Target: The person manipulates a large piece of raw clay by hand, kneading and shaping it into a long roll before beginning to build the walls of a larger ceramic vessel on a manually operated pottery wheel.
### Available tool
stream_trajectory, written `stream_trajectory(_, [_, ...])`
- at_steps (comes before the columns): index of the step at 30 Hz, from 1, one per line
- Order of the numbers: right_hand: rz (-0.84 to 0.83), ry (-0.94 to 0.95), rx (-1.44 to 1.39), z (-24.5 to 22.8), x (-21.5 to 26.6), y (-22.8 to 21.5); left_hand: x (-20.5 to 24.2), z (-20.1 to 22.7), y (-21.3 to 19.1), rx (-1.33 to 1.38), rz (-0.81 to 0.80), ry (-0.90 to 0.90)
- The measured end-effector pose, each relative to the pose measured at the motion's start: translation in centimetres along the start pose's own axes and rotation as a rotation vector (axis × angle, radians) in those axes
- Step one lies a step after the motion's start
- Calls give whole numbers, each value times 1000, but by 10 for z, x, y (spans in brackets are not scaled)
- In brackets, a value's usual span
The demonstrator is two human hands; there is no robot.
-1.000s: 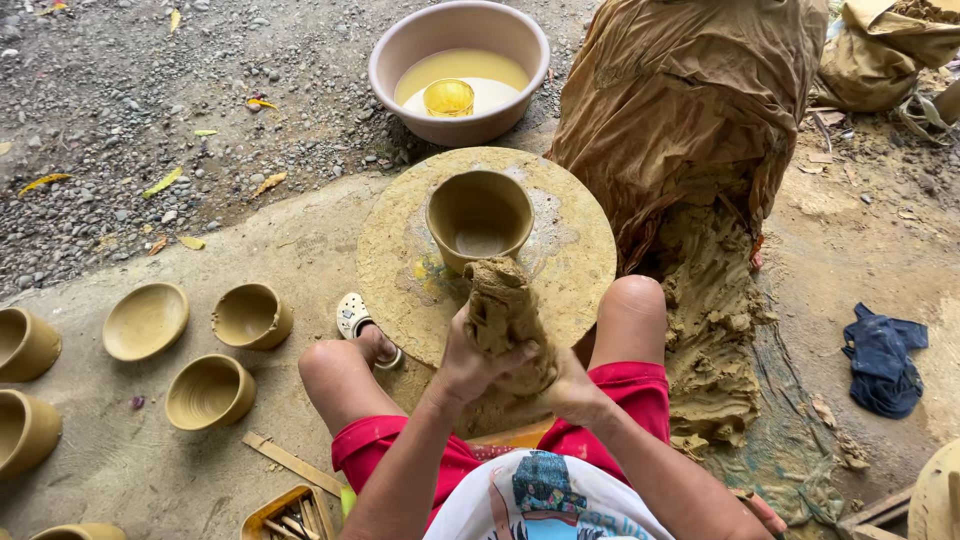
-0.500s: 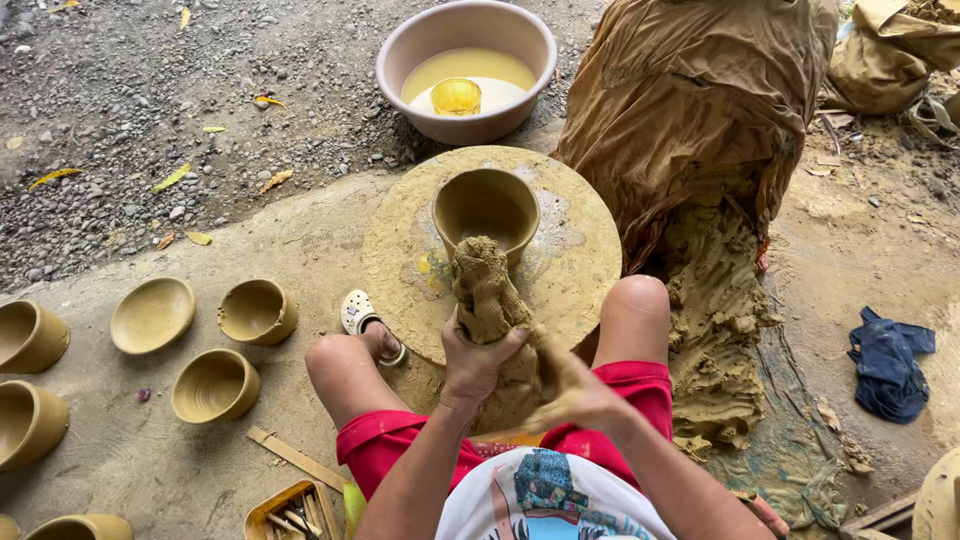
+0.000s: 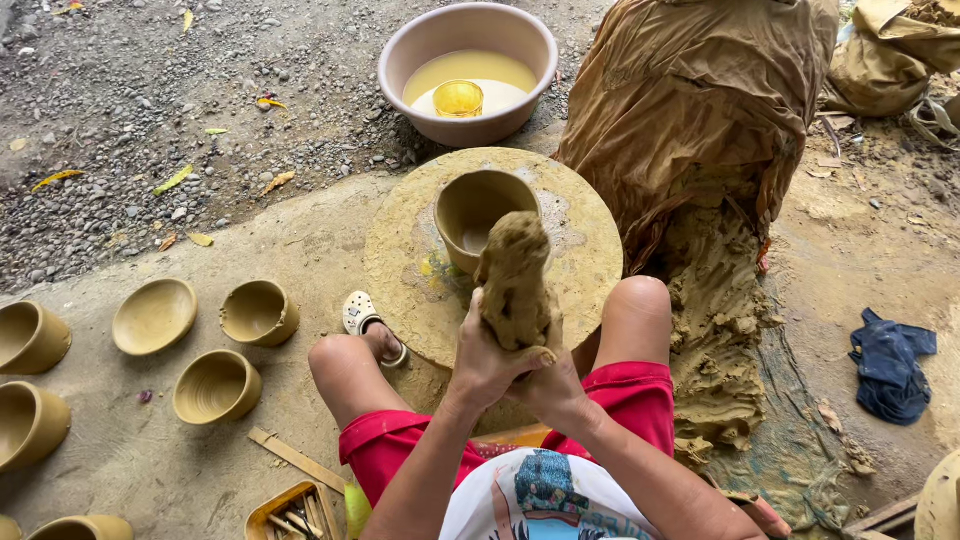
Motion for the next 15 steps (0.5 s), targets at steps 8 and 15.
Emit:
stream_trajectory(8, [-340, -124, -395, -39, 18, -1, 12, -33, -9, 265, 82, -70])
stream_trajectory(15, [-163, -125, 289, -30, -5, -8, -6, 52, -11, -600, 63, 237])
Point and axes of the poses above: each hand's wrist, its own x-axis away from the middle knuckle, its own y-axis out of the palm, z = x × y, the point moved 8 cm from there along -x, towards the middle knuckle, and after that the axes turned 11 degrees about -z, right-handed, at the moved point
